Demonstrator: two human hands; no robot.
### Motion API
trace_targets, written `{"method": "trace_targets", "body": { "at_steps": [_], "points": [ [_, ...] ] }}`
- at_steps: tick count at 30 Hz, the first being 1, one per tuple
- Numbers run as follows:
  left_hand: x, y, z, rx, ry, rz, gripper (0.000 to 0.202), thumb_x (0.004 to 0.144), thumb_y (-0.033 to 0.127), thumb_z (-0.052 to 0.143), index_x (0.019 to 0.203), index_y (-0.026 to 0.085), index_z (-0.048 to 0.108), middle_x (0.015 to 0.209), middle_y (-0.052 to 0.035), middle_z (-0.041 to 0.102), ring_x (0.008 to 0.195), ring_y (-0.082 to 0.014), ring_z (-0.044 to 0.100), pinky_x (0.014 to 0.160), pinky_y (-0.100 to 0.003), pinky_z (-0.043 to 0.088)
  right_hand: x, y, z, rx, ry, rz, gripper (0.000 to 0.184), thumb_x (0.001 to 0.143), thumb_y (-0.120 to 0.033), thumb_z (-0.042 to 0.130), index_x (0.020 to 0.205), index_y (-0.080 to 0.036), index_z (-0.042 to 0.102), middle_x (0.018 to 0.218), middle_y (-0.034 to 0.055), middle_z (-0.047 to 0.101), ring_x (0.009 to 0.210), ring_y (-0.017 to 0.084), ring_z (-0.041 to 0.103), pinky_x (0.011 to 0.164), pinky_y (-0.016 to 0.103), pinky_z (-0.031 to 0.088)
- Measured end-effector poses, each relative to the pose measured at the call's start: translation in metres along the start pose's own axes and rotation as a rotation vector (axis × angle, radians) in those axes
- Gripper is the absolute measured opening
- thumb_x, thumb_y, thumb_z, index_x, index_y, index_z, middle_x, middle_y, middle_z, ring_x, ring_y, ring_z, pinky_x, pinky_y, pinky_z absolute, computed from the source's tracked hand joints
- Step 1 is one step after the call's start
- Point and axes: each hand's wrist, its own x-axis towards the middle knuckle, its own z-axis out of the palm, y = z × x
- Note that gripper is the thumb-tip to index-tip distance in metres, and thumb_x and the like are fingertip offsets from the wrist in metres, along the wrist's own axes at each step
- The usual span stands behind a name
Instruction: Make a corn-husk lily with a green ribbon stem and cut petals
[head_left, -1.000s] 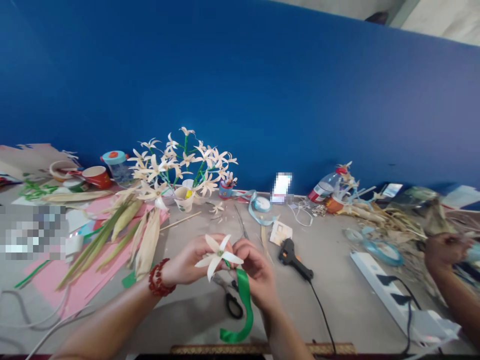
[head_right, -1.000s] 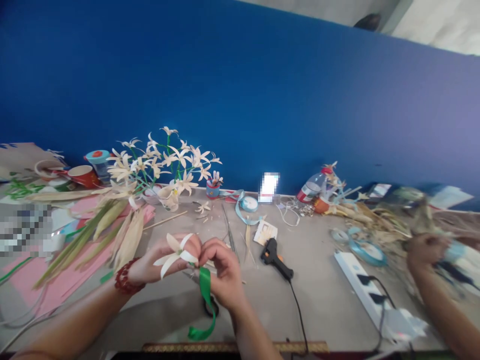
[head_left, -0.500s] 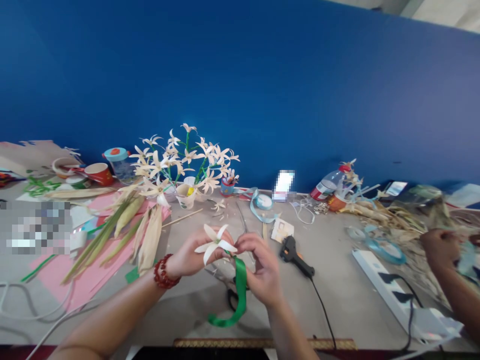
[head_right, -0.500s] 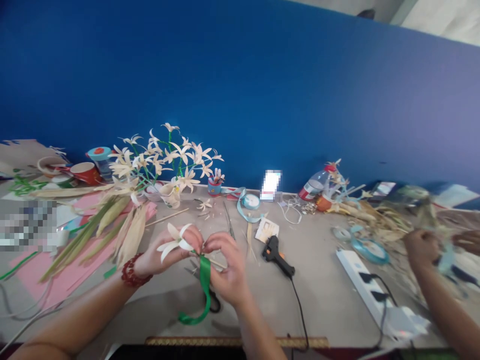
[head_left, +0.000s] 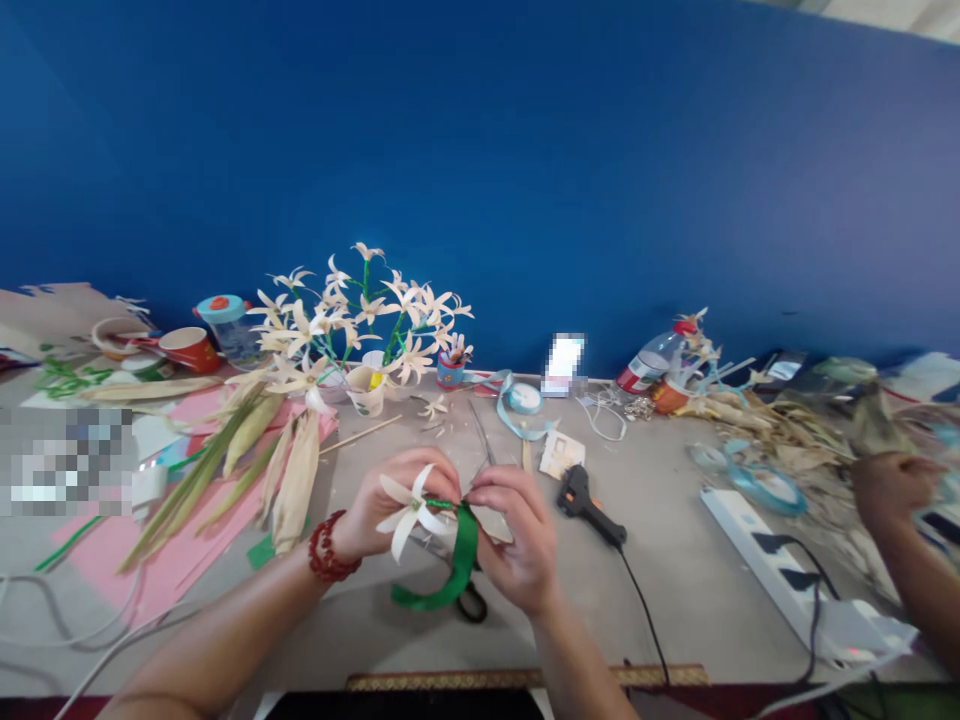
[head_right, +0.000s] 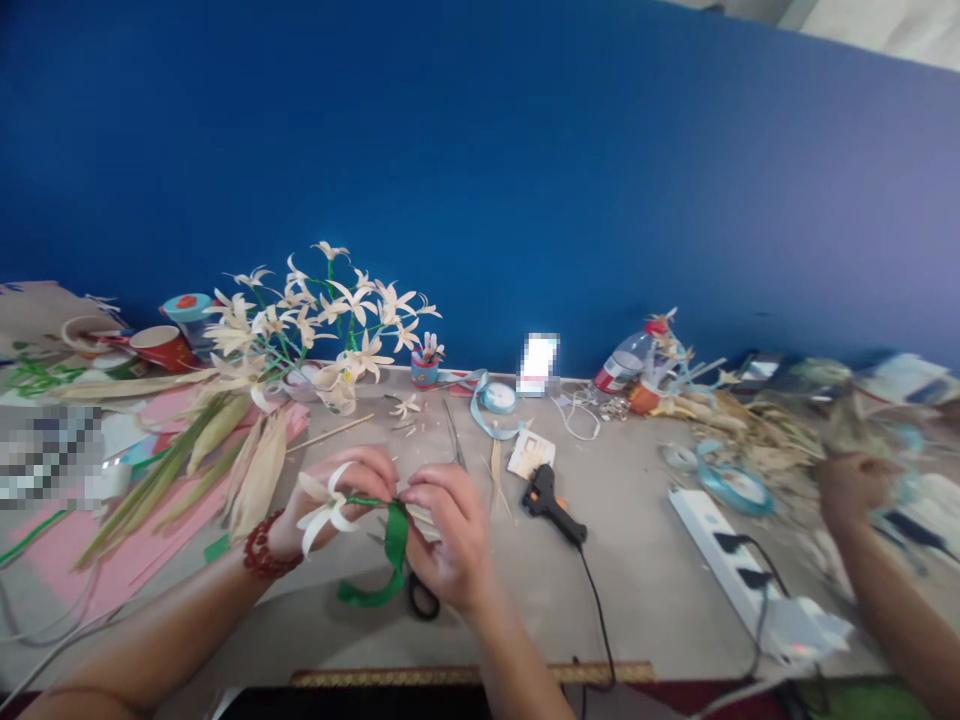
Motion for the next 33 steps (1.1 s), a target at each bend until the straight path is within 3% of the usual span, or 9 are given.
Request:
{"method": "trace_targets", "body": {
  "at_steps": [8, 13, 20, 25, 33],
  "points": [
    [-0.006, -0.006, 0.001, -0.027, 0.037, -0.004, 0.011, 0.088, 0.024, 0.06, 0.088, 0.017, 0.069, 0.085, -0.0094, 0.066, 0.081, -0.0211, 0.063, 0.073, -0.034, 0.05, 0.003, -0.002, 0.001, 0.017, -0.008, 0.02, 0.026, 0.079, -0.007, 0.06, 0.1, -0.022, 0.059, 0.095, 0.0082, 0.061, 0.089, 0.022, 0.06, 0.076, 0.037, 0.051],
    [-0.008, -0.009, 0.005, -0.046, 0.091, 0.023, 0.009, 0.088, 0.018, 0.059, 0.091, 0.016, 0.067, 0.085, -0.009, 0.065, 0.084, -0.0216, 0.063, 0.075, -0.036, 0.05, 0.0, -0.004, 0.005, 0.068, 0.066, 0.059, 0.029, 0.078, -0.005, 0.06, 0.101, -0.023, 0.056, 0.092, 0.0066, 0.061, 0.089, 0.022, 0.06, 0.078, 0.037, 0.051],
    [-0.007, -0.009, 0.008, -0.144, 0.114, -0.135, 0.008, 0.087, 0.021, 0.061, 0.088, 0.016, 0.067, 0.086, -0.008, 0.065, 0.085, -0.022, 0.063, 0.077, -0.037, 0.051, -0.01, -0.001, 0.008, 0.496, 0.039, 0.433, 0.015, 0.085, -0.016, 0.049, 0.096, -0.02, 0.059, 0.094, 0.0064, 0.057, 0.087, 0.02, 0.058, 0.075, 0.033, 0.051],
    [-0.007, -0.012, 0.014, -0.313, 0.148, -0.303, 0.01, 0.086, 0.025, 0.063, 0.085, 0.015, 0.066, 0.087, -0.0056, 0.061, 0.081, -0.0183, 0.06, 0.072, -0.031, 0.05, -0.011, 0.001, 0.011, 0.594, -0.001, 0.56, 0.013, 0.09, -0.028, 0.051, 0.092, -0.019, 0.06, 0.084, 0.0046, 0.06, 0.08, 0.018, 0.058, 0.071, 0.03, 0.049],
    [-0.008, -0.017, 0.018, -0.377, 0.158, -0.385, 0.011, 0.084, 0.026, 0.065, 0.084, 0.015, 0.066, 0.085, -0.0045, 0.059, 0.079, -0.0167, 0.058, 0.071, -0.028, 0.048, -0.01, 0.005, 0.014, 0.73, 0.07, 0.69, 0.013, 0.088, -0.032, 0.06, 0.086, -0.019, 0.062, 0.075, 0.0005, 0.059, 0.07, 0.014, 0.057, 0.067, 0.026, 0.047]
  ]
}}
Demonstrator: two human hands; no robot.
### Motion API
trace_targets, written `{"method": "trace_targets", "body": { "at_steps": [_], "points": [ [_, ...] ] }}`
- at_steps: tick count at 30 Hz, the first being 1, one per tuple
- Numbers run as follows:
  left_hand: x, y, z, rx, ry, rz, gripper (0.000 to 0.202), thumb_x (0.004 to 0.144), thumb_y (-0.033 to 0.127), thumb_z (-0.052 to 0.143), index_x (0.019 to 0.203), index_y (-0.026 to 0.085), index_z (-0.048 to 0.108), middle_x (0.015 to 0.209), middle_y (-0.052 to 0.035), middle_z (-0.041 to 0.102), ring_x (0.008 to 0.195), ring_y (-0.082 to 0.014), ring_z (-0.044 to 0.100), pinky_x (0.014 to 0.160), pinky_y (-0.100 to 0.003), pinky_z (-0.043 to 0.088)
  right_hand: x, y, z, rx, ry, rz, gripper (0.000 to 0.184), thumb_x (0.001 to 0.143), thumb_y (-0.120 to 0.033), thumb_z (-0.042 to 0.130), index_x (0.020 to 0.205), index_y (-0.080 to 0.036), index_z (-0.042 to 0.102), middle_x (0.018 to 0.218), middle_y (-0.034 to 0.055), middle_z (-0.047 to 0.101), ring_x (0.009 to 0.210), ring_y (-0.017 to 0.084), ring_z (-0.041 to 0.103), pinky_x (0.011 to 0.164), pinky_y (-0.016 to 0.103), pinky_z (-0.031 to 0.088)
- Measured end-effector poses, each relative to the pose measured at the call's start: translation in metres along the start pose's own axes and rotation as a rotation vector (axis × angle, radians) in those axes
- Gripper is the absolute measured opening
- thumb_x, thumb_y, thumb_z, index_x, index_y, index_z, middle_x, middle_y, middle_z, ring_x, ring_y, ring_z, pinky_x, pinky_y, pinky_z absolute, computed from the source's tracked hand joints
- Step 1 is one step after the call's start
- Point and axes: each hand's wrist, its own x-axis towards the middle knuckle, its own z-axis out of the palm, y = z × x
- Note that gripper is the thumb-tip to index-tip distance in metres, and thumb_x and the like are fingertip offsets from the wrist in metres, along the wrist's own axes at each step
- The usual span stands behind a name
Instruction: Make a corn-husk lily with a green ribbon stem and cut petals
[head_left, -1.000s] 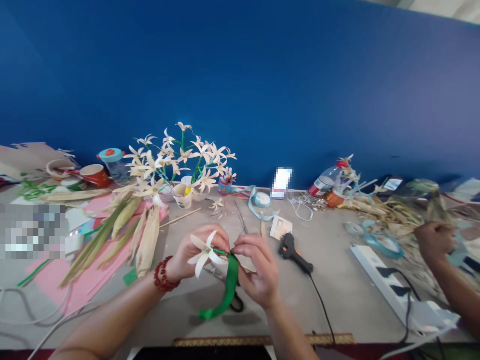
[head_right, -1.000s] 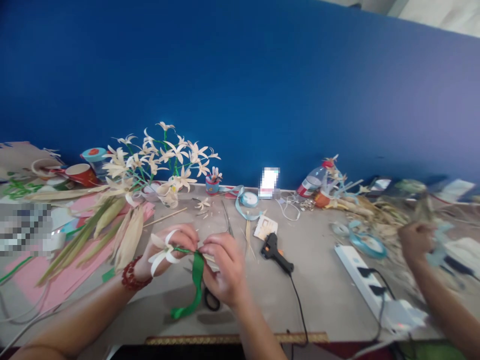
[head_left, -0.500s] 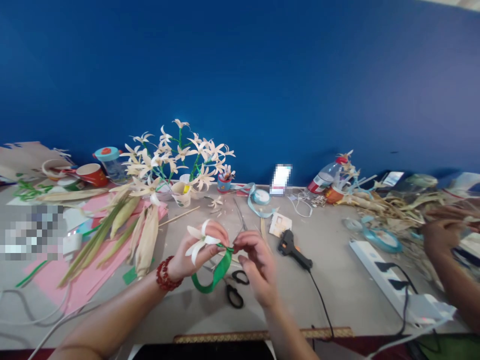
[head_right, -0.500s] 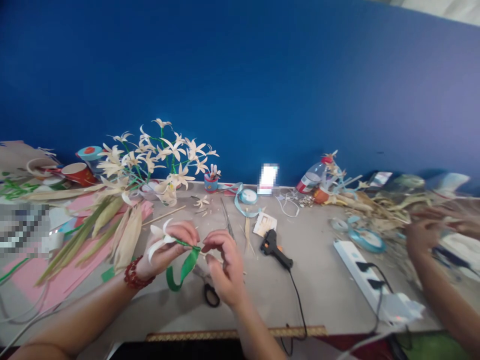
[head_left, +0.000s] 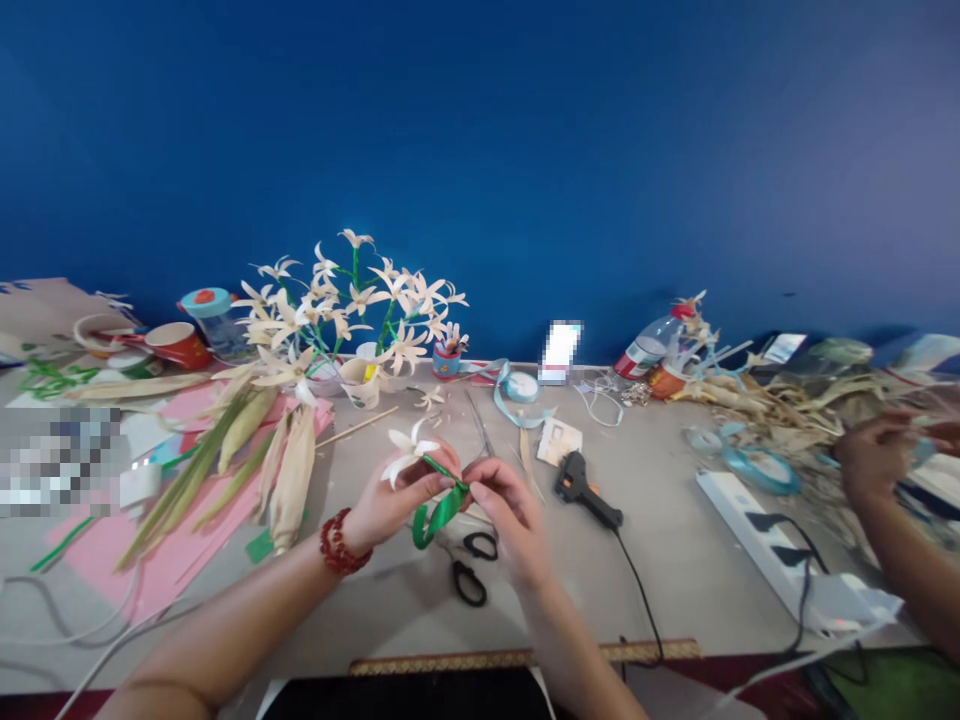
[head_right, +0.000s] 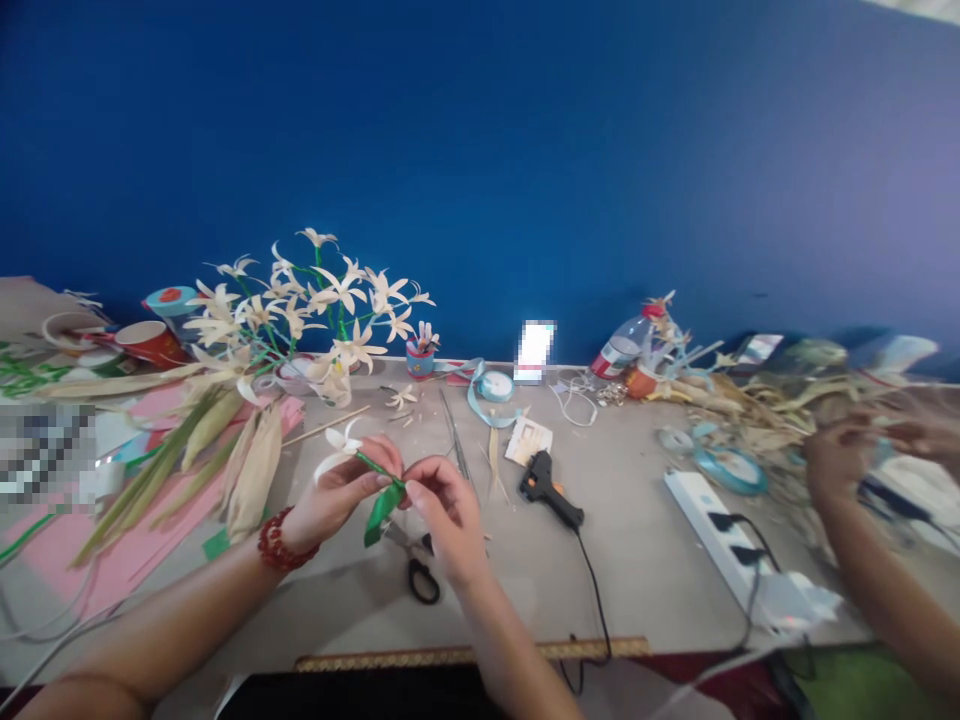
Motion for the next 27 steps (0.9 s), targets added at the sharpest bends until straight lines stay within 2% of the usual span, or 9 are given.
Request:
{"method": "trace_targets", "body": {
  "at_steps": [3, 8, 16, 24, 27],
  "points": [
    [0.0, -0.003, 0.002, -0.006, 0.008, -0.007, 0.012, 0.085, 0.027, 0.065, 0.083, 0.014, 0.066, 0.085, -0.0044, 0.059, 0.078, -0.0161, 0.057, 0.07, -0.028, 0.047, 0.0, -0.001, -0.001, -0.013, -0.003, 0.037, 0.016, 0.086, -0.034, 0.062, 0.084, -0.019, 0.061, 0.074, 0.0, 0.058, 0.069, 0.014, 0.056, 0.066, 0.026, 0.046],
    [-0.002, -0.008, 0.005, 0.018, 0.099, -0.006, 0.012, 0.084, 0.027, 0.066, 0.081, 0.015, 0.065, 0.085, -0.0045, 0.06, 0.08, -0.0163, 0.056, 0.071, -0.027, 0.046, -0.003, 0.002, 0.004, -0.048, 0.008, 0.086, 0.023, 0.079, -0.038, 0.07, 0.083, -0.019, 0.057, 0.07, -0.0022, 0.054, 0.062, 0.012, 0.051, 0.06, 0.024, 0.043],
    [-0.004, -0.013, 0.006, 0.014, 0.155, -0.006, 0.015, 0.082, 0.028, 0.067, 0.078, 0.015, 0.061, 0.085, -0.0043, 0.059, 0.079, -0.0164, 0.056, 0.072, -0.028, 0.047, -0.007, 0.003, 0.009, -0.017, 0.049, 0.125, 0.028, 0.077, -0.044, 0.071, 0.075, -0.02, 0.056, 0.067, -0.002, 0.052, 0.059, 0.012, 0.047, 0.056, 0.024, 0.042],
    [-0.003, -0.017, 0.006, -0.112, 0.194, -0.084, 0.013, 0.078, 0.025, 0.072, 0.08, 0.016, 0.064, 0.087, -0.0039, 0.061, 0.081, -0.0153, 0.057, 0.075, -0.027, 0.048, -0.012, 0.008, -0.006, -0.169, -0.005, 0.06, 0.023, 0.087, -0.038, 0.06, 0.076, -0.018, 0.058, 0.067, -0.0008, 0.055, 0.063, 0.013, 0.051, 0.059, 0.024, 0.042],
    [-0.002, -0.017, 0.006, -0.113, 0.199, -0.15, 0.017, 0.077, 0.028, 0.073, 0.084, 0.015, 0.065, 0.087, -0.0046, 0.063, 0.079, -0.0147, 0.056, 0.07, -0.025, 0.047, -0.015, 0.007, -0.018, -0.298, -0.013, 0.018, 0.021, 0.09, -0.035, 0.057, 0.078, -0.018, 0.059, 0.07, -0.0001, 0.055, 0.064, 0.013, 0.051, 0.059, 0.024, 0.043]
  ]
}}
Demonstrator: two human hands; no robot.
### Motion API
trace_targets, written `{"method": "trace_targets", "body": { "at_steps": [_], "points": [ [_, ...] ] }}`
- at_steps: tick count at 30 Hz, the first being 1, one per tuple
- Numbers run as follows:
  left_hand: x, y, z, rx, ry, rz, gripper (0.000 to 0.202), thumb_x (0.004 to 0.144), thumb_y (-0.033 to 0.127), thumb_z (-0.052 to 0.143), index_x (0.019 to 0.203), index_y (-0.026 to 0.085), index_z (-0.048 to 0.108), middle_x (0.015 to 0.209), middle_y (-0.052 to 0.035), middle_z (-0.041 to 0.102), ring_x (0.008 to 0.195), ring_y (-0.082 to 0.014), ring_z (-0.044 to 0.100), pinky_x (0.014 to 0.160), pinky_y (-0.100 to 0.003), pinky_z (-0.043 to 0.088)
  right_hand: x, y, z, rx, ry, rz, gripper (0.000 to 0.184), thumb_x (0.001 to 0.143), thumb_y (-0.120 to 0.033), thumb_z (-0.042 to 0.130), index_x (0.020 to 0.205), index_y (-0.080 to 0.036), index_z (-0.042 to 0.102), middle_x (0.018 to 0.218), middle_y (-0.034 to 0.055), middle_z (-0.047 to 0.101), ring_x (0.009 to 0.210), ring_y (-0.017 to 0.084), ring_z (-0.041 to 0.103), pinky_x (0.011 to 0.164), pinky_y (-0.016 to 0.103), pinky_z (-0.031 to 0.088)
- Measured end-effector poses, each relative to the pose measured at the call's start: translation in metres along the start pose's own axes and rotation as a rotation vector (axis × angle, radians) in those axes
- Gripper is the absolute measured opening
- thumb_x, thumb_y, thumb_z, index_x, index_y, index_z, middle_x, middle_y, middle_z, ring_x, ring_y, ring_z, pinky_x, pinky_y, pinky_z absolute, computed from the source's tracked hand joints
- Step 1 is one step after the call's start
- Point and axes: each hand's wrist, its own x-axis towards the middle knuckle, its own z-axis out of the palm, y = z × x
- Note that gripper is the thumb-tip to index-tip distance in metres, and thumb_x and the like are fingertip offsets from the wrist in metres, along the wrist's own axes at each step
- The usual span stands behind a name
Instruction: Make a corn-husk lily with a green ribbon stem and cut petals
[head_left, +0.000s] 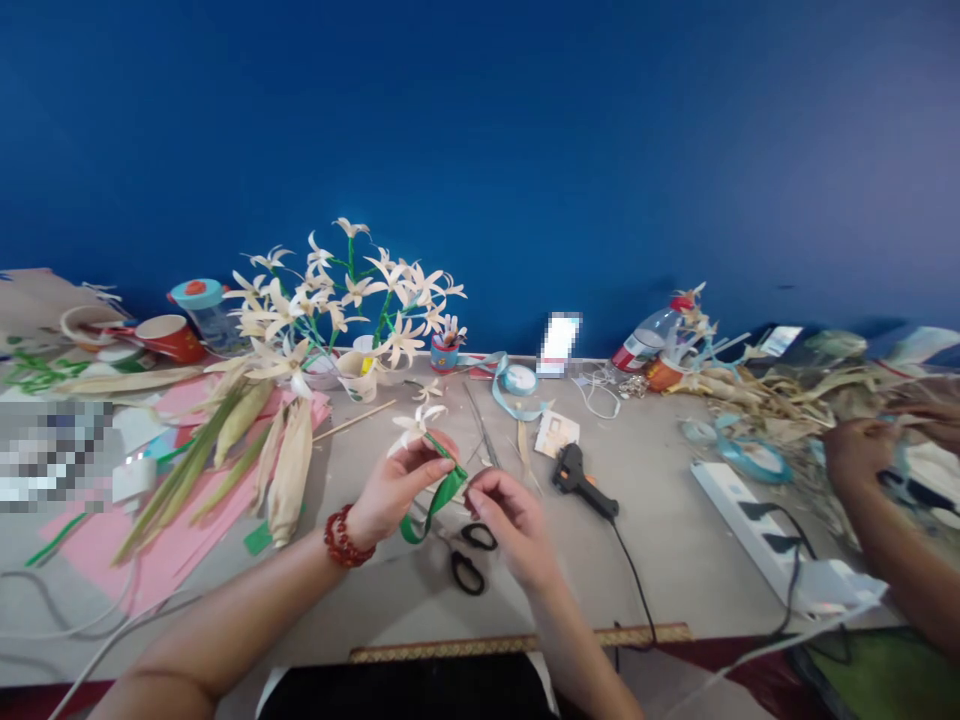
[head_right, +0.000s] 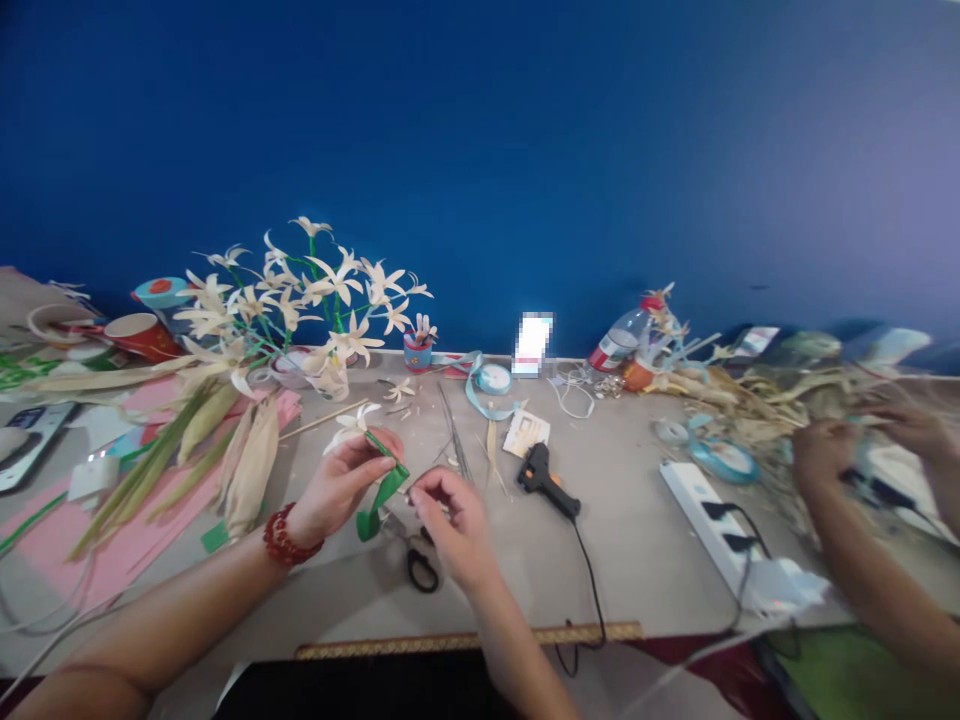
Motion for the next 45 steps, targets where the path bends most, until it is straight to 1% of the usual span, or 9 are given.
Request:
{"method": "trace_targets", "body": {
  "at_steps": [6, 9, 12, 15, 22, 27, 30, 37, 45],
  "points": [
    [0.006, 0.003, 0.002, 0.045, 0.029, -0.106, 0.021, 0.073, 0.03, 0.076, 0.083, 0.014, 0.066, 0.08, -0.004, 0.063, 0.074, -0.0138, 0.056, 0.068, -0.024, 0.047, -0.004, 0.005, -0.033, -0.308, 0.015, -0.051, 0.017, 0.093, -0.03, 0.052, 0.084, -0.018, 0.061, 0.076, 0.0024, 0.062, 0.069, 0.015, 0.058, 0.062, 0.025, 0.046],
    [0.009, 0.005, 0.002, 0.042, 0.027, -0.154, 0.022, 0.072, 0.03, 0.077, 0.081, 0.013, 0.066, 0.078, -0.0031, 0.064, 0.072, -0.0126, 0.056, 0.067, -0.023, 0.047, -0.01, 0.014, -0.046, -0.599, -0.043, -0.052, 0.012, 0.091, -0.026, 0.054, 0.084, -0.019, 0.06, 0.078, 0.0028, 0.063, 0.071, 0.017, 0.06, 0.063, 0.027, 0.046],
    [0.009, 0.006, -0.002, 0.032, 0.019, -0.186, 0.022, 0.072, 0.029, 0.077, 0.08, 0.013, 0.065, 0.074, -0.0018, 0.063, 0.067, -0.0106, 0.055, 0.063, -0.021, 0.046, -0.022, 0.024, -0.05, -0.918, -0.169, -0.058, 0.008, 0.085, -0.022, 0.061, 0.079, -0.019, 0.059, 0.079, 0.0036, 0.063, 0.074, 0.02, 0.06, 0.064, 0.03, 0.045],
    [0.007, 0.002, -0.008, 0.021, 0.022, -0.219, 0.022, 0.072, 0.029, 0.077, 0.08, 0.013, 0.065, 0.072, -0.0007, 0.062, 0.065, -0.0097, 0.055, 0.062, -0.02, 0.046, -0.034, 0.032, -0.042, -1.056, -0.263, -0.115, 0.01, 0.081, -0.025, 0.068, 0.085, -0.02, 0.06, 0.086, 0.0056, 0.064, 0.081, 0.024, 0.061, 0.068, 0.033, 0.046],
    [-0.004, -0.012, -0.02, 0.005, 0.015, -0.279, 0.021, 0.075, 0.029, 0.076, 0.081, 0.013, 0.064, 0.073, 0.0009, 0.06, 0.064, -0.0079, 0.054, 0.061, -0.018, 0.045, -0.031, 0.033, -0.023, -1.182, -0.403, -0.154, 0.019, 0.074, -0.031, 0.075, 0.084, -0.019, 0.063, 0.083, 0.0097, 0.067, 0.082, 0.029, 0.063, 0.07, 0.036, 0.046],
    [-0.006, -0.012, -0.023, -0.011, 0.03, -0.283, 0.02, 0.073, 0.027, 0.076, 0.08, 0.014, 0.062, 0.073, 0.0012, 0.06, 0.065, -0.008, 0.054, 0.063, -0.018, 0.045, -0.024, 0.027, -0.015, -1.332, -0.442, 0.039, 0.005, 0.076, -0.021, 0.064, 0.08, -0.018, 0.064, 0.079, 0.0095, 0.07, 0.072, 0.024, 0.066, 0.059, 0.029, 0.04],
    [-0.006, -0.012, -0.023, -0.023, 0.064, -0.308, 0.022, 0.072, 0.029, 0.077, 0.079, 0.015, 0.061, 0.072, 0.0016, 0.059, 0.064, -0.0082, 0.054, 0.062, -0.019, 0.045, -0.024, 0.023, -0.015, -1.367, -0.467, 0.152, 0.007, 0.078, -0.017, 0.058, 0.082, -0.018, 0.064, 0.077, 0.0072, 0.07, 0.073, 0.022, 0.067, 0.059, 0.027, 0.039],
    [-0.008, -0.015, -0.022, -0.049, 0.048, -0.331, 0.023, 0.074, 0.031, 0.075, 0.078, 0.017, 0.057, 0.067, 0.0039, 0.056, 0.058, -0.007, 0.051, 0.055, -0.018, 0.043, -0.029, 0.011, -0.012, -1.351, -0.579, 0.152, 0.026, 0.081, -0.035, 0.063, 0.102, -0.019, 0.06, 0.107, 0.0102, 0.066, 0.091, 0.028, 0.066, 0.067, 0.03, 0.045],
    [-0.009, -0.014, -0.022, -0.073, 0.087, -0.336, 0.025, 0.074, 0.03, 0.075, 0.077, 0.017, 0.054, 0.067, 0.005, 0.054, 0.054, -0.0053, 0.048, 0.051, -0.015, 0.04, -0.022, 0.007, -0.016, -1.296, -0.66, 0.157, 0.015, 0.085, -0.028, 0.059, 0.096, -0.019, 0.062, 0.103, 0.0086, 0.068, 0.094, 0.027, 0.067, 0.069, 0.029, 0.045]
  ]
}}
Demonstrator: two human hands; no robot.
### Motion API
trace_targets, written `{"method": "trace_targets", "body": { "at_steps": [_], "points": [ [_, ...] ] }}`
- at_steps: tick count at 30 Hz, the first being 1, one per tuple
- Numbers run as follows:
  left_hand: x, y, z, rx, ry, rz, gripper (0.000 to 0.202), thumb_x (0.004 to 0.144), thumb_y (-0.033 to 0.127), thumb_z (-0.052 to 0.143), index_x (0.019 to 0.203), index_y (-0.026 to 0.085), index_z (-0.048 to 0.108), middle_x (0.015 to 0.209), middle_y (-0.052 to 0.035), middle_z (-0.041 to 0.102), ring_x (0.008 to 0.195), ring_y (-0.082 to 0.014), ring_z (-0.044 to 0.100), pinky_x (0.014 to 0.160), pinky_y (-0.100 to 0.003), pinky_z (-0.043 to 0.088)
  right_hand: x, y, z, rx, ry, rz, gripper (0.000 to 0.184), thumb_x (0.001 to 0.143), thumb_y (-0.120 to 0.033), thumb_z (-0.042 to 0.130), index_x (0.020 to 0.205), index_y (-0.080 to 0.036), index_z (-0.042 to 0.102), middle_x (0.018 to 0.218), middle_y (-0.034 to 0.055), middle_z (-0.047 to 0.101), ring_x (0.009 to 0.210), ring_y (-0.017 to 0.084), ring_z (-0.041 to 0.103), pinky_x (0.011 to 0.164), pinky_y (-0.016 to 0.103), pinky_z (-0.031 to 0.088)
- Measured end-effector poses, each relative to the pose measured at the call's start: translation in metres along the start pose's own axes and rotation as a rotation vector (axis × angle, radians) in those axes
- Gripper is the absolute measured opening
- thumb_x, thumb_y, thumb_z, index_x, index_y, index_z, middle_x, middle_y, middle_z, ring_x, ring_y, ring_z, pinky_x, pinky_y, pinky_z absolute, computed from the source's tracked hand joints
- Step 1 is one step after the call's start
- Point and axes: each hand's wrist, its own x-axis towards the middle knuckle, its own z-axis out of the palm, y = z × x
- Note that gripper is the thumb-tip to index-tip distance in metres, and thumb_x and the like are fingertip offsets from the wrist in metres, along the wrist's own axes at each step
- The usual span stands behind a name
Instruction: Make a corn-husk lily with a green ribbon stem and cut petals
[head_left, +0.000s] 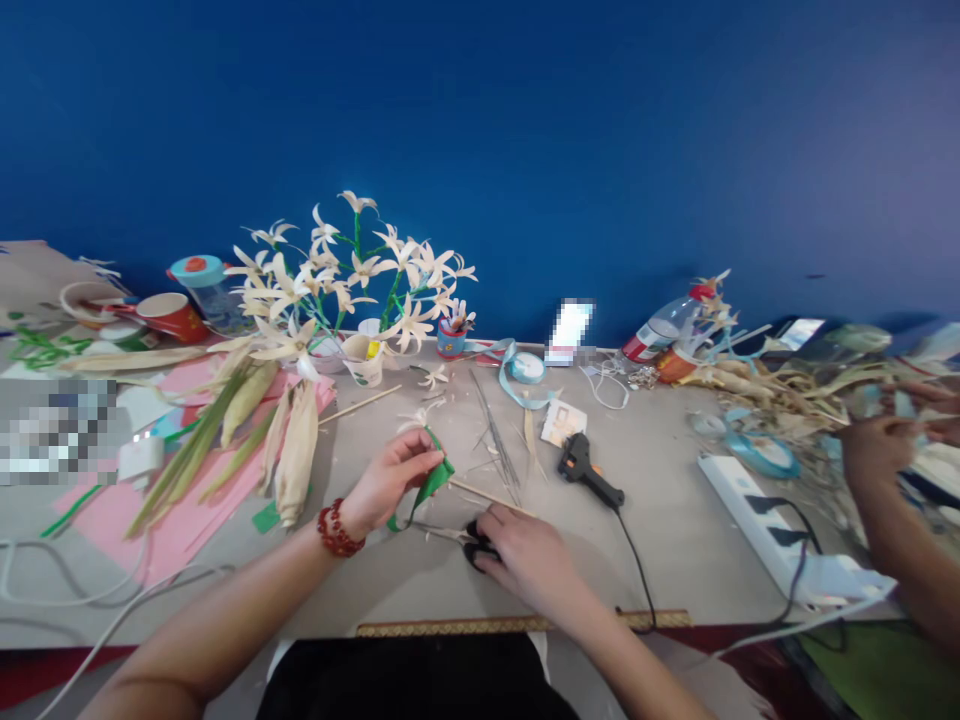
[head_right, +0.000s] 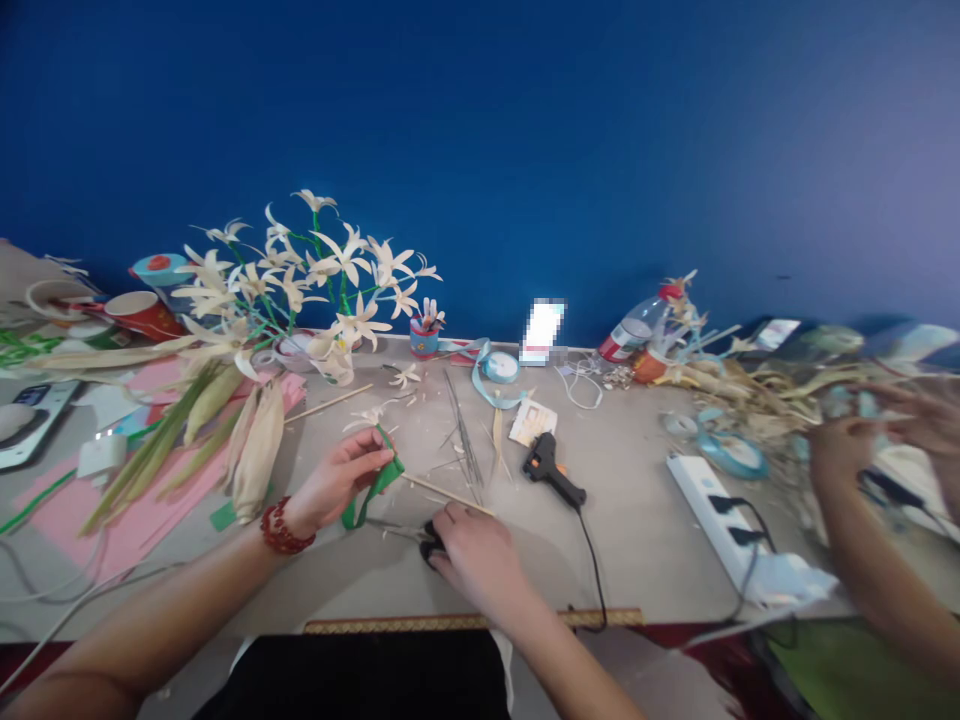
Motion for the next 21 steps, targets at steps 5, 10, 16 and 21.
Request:
{"method": "trace_targets", "body": {
  "at_steps": [5, 10, 16, 21],
  "points": [
    [-0.002, -0.001, 0.001, 0.003, 0.001, -0.005, 0.024, 0.075, 0.029, 0.075, 0.077, 0.017, 0.053, 0.066, 0.0048, 0.054, 0.054, -0.0047, 0.048, 0.049, -0.014, 0.04, -0.002, 0.005, 0.004, 0.062, 0.024, 0.07, 0.012, 0.083, -0.022, 0.058, 0.093, -0.018, 0.062, 0.094, 0.0096, 0.07, 0.087, 0.027, 0.067, 0.068, 0.03, 0.044],
    [-0.004, 0.0, 0.0, 0.007, 0.002, 0.01, 0.025, 0.076, 0.031, 0.073, 0.078, 0.018, 0.052, 0.065, 0.0047, 0.055, 0.05, -0.0055, 0.049, 0.045, -0.015, 0.043, -0.012, 0.027, 0.017, 0.735, 0.021, 0.121, 0.011, 0.085, -0.028, 0.054, 0.094, -0.022, 0.051, 0.074, -0.0012, 0.062, 0.057, 0.014, 0.059, 0.055, 0.024, 0.044],
    [-0.002, -0.002, -0.003, 0.008, -0.001, 0.027, 0.025, 0.077, 0.034, 0.071, 0.08, 0.019, 0.052, 0.064, 0.0054, 0.054, 0.046, -0.0057, 0.048, 0.04, -0.015, 0.045, -0.03, 0.035, 0.032, 1.399, -0.12, 0.171, 0.047, 0.075, -0.062, 0.065, 0.082, -0.021, 0.041, 0.062, -0.0047, 0.058, 0.038, 0.005, 0.042, 0.037, 0.017, 0.032],
    [-0.001, -0.003, 0.002, -0.004, 0.011, 0.003, 0.027, 0.076, 0.034, 0.073, 0.079, 0.019, 0.051, 0.062, 0.0061, 0.053, 0.045, -0.0054, 0.048, 0.038, -0.014, 0.044, -0.031, 0.021, 0.025, 1.521, -0.181, 0.084, 0.06, 0.067, -0.073, 0.065, 0.082, -0.019, 0.045, 0.062, -0.0012, 0.063, 0.035, 0.003, 0.04, 0.036, 0.017, 0.023]
  ]
}}
